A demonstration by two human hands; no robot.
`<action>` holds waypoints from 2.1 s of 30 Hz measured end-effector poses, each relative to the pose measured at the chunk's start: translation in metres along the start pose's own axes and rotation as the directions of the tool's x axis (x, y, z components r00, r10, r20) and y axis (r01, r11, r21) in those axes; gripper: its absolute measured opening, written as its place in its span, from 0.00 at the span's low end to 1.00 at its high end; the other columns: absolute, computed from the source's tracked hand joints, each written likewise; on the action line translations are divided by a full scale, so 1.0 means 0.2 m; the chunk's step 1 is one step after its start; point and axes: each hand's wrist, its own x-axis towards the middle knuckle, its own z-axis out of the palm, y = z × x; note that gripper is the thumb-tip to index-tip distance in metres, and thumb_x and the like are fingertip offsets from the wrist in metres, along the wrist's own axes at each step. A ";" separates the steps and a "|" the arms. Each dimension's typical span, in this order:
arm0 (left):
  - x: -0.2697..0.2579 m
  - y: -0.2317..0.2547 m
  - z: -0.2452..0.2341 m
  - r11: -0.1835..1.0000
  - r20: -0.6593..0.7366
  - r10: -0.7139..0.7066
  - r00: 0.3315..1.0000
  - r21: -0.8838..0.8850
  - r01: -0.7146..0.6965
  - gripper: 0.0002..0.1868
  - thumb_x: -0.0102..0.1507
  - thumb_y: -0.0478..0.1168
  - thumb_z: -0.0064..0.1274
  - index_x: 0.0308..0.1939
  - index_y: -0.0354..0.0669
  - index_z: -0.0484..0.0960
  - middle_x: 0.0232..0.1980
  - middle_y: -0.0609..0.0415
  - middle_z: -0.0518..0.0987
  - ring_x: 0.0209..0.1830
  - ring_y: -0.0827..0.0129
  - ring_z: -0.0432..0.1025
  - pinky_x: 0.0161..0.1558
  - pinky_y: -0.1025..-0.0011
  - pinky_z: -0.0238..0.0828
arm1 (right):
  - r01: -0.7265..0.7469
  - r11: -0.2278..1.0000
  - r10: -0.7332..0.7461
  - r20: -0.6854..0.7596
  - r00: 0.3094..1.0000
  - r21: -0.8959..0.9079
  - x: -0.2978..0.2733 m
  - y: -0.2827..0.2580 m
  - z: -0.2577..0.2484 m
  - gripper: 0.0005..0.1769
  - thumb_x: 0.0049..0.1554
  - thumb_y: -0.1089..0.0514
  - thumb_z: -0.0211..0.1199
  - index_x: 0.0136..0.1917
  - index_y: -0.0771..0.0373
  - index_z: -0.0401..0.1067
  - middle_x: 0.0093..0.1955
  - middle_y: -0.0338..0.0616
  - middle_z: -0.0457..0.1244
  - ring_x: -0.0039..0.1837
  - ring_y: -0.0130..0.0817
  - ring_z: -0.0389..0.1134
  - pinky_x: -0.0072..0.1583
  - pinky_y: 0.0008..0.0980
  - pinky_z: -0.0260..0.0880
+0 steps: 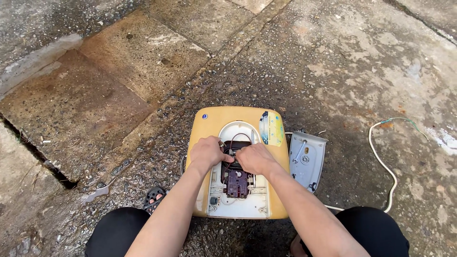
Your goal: Repairing the internal wiring and components of an appliance
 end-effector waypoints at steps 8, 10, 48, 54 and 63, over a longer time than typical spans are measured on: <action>0.14 -0.09 0.06 0.958 -0.079 -0.073 0.994 -0.282 0.048 0.11 0.57 0.51 0.61 0.43 0.61 0.89 0.43 0.50 0.86 0.55 0.54 0.79 0.54 0.62 0.76 | 0.006 1.000 -0.006 -0.007 1.000 0.015 -0.02 -0.01 -0.05 0.20 0.62 0.50 0.43 0.39 0.58 0.73 0.35 0.47 0.68 0.43 0.52 0.73 0.44 0.52 0.72; 0.13 -0.06 0.06 0.969 -0.082 -0.041 0.996 -0.245 0.019 0.13 0.59 0.49 0.54 0.46 0.68 0.90 0.47 0.50 0.86 0.57 0.54 0.79 0.55 0.60 0.77 | -0.001 1.000 0.001 0.000 1.000 0.010 -0.01 0.00 -0.04 0.19 0.61 0.51 0.43 0.39 0.58 0.72 0.35 0.47 0.68 0.43 0.52 0.73 0.45 0.52 0.72; 0.03 -0.05 0.18 0.769 0.302 0.170 0.938 0.555 -0.318 0.31 0.65 0.34 0.43 0.71 0.65 0.73 0.61 0.41 0.80 0.59 0.45 0.77 0.56 0.45 0.75 | -0.060 0.998 0.060 0.021 0.998 -0.004 0.00 -0.03 -0.04 0.19 0.59 0.49 0.45 0.36 0.56 0.73 0.35 0.46 0.69 0.45 0.53 0.73 0.46 0.51 0.71; 0.08 -0.05 0.22 0.676 0.294 0.157 0.943 0.664 -0.320 0.34 0.67 0.35 0.40 0.75 0.73 0.67 0.60 0.47 0.81 0.58 0.52 0.78 0.54 0.49 0.76 | -0.080 0.997 0.080 0.050 0.996 -0.002 0.02 -0.01 -0.04 0.21 0.58 0.46 0.45 0.36 0.55 0.74 0.36 0.45 0.69 0.45 0.53 0.74 0.47 0.52 0.71; 0.18 -0.06 0.28 0.444 0.323 0.226 0.919 0.805 -0.392 0.32 0.66 0.36 0.41 0.69 0.83 0.72 0.57 0.57 0.83 0.53 0.58 0.79 0.46 0.50 0.77 | -0.067 0.998 0.066 0.140 0.988 0.006 0.02 -0.01 -0.07 0.21 0.58 0.48 0.47 0.35 0.57 0.76 0.37 0.47 0.70 0.46 0.55 0.74 0.49 0.53 0.73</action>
